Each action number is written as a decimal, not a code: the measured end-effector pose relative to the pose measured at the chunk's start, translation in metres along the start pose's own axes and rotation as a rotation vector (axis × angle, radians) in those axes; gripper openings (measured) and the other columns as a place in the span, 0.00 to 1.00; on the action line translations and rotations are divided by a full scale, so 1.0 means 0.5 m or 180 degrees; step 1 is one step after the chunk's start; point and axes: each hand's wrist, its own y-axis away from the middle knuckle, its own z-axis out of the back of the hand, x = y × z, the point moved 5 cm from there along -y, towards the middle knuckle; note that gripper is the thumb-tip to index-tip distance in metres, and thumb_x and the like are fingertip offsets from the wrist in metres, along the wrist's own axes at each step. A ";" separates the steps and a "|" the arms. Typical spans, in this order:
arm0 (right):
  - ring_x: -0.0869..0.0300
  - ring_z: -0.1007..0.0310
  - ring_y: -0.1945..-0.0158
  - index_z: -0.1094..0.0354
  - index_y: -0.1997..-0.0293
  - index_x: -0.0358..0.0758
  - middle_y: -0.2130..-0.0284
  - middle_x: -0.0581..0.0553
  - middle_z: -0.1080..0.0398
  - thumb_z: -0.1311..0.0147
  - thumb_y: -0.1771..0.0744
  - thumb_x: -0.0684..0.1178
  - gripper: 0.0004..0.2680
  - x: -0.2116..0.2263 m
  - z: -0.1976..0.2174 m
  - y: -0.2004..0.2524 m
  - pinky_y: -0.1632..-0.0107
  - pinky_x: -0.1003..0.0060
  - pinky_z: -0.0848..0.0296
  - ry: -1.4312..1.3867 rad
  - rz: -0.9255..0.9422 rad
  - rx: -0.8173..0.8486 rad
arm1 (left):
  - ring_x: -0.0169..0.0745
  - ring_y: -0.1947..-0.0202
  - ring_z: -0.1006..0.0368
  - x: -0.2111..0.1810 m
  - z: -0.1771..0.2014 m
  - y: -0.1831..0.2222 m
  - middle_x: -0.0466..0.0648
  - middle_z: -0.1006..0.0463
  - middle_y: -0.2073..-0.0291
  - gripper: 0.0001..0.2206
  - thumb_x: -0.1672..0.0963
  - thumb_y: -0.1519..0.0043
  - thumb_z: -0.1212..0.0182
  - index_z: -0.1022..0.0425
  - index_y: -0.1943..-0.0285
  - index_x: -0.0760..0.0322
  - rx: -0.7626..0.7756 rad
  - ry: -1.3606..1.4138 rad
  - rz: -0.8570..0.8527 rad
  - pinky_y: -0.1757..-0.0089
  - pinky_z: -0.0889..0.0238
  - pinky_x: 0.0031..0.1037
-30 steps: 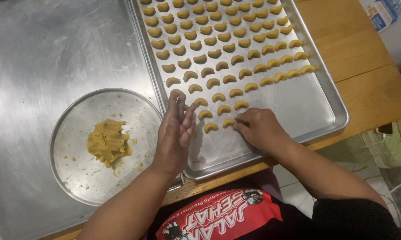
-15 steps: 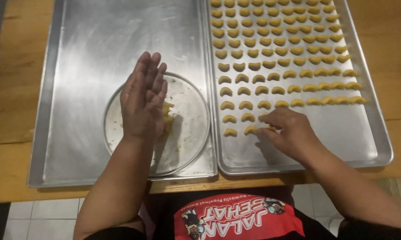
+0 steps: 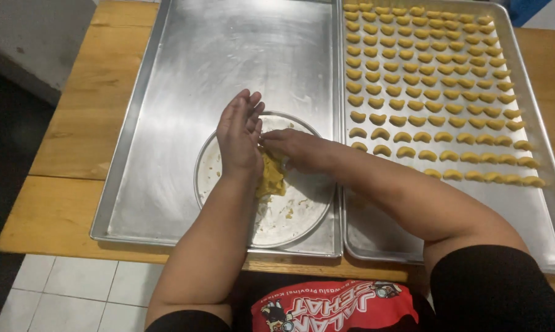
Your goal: Manually shaping dough into crescent-shaped cookies and arranging them on a large baking tray.
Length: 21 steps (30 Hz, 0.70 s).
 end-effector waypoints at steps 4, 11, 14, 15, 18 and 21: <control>0.36 0.28 0.44 0.33 0.43 0.36 0.45 0.33 0.32 0.32 0.41 0.39 0.21 -0.024 -0.020 -0.013 0.44 0.45 0.26 0.0043 0.0145 0.0348 | 0.47 0.39 0.29 -0.016 -0.009 0.009 0.49 0.24 0.43 0.20 0.48 0.30 0.49 0.33 0.33 0.59 0.0051 0.0191 0.0124 0.34 0.54 0.55; 0.46 0.24 0.64 0.27 0.63 0.37 0.67 0.39 0.30 0.35 0.38 0.44 0.06 -0.066 -0.071 -0.009 0.64 0.56 0.25 0.0240 0.0834 -0.0223 | 0.51 0.39 0.29 0.007 -0.023 0.015 0.52 0.23 0.43 0.20 0.49 0.30 0.50 0.32 0.34 0.59 0.0130 0.0260 0.0412 0.34 0.54 0.56; 0.48 0.26 0.69 0.28 0.65 0.35 0.71 0.40 0.31 0.36 0.38 0.42 0.05 -0.043 -0.064 -0.001 0.70 0.58 0.27 0.0721 0.0805 -0.0314 | 0.51 0.39 0.29 0.007 -0.025 0.016 0.52 0.24 0.43 0.20 0.49 0.31 0.50 0.33 0.34 0.61 0.0115 0.0273 0.0417 0.34 0.54 0.57; 0.48 0.26 0.69 0.28 0.65 0.35 0.71 0.40 0.31 0.36 0.38 0.42 0.05 -0.041 -0.063 0.005 0.70 0.58 0.27 0.0732 0.0811 -0.0318 | 0.51 0.39 0.29 0.005 -0.024 0.013 0.52 0.24 0.43 0.20 0.49 0.31 0.50 0.33 0.34 0.61 0.0120 0.0275 0.0405 0.34 0.54 0.57; 0.48 0.24 0.62 0.28 0.59 0.39 0.66 0.40 0.30 0.41 0.35 0.43 0.04 -0.038 -0.065 0.027 0.61 0.57 0.24 0.0655 0.0467 -0.0091 | 0.48 0.39 0.28 0.008 -0.016 0.006 0.50 0.23 0.43 0.20 0.49 0.31 0.49 0.32 0.34 0.60 0.0022 0.0313 0.0446 0.34 0.54 0.53; 0.43 0.23 0.60 0.28 0.58 0.37 0.65 0.38 0.29 0.44 0.34 0.41 0.03 -0.017 -0.033 0.054 0.59 0.52 0.23 0.0337 0.0045 0.0102 | 0.45 0.41 0.28 0.017 -0.009 -0.003 0.49 0.23 0.44 0.20 0.49 0.31 0.48 0.32 0.34 0.59 -0.0027 0.0365 0.0470 0.34 0.55 0.51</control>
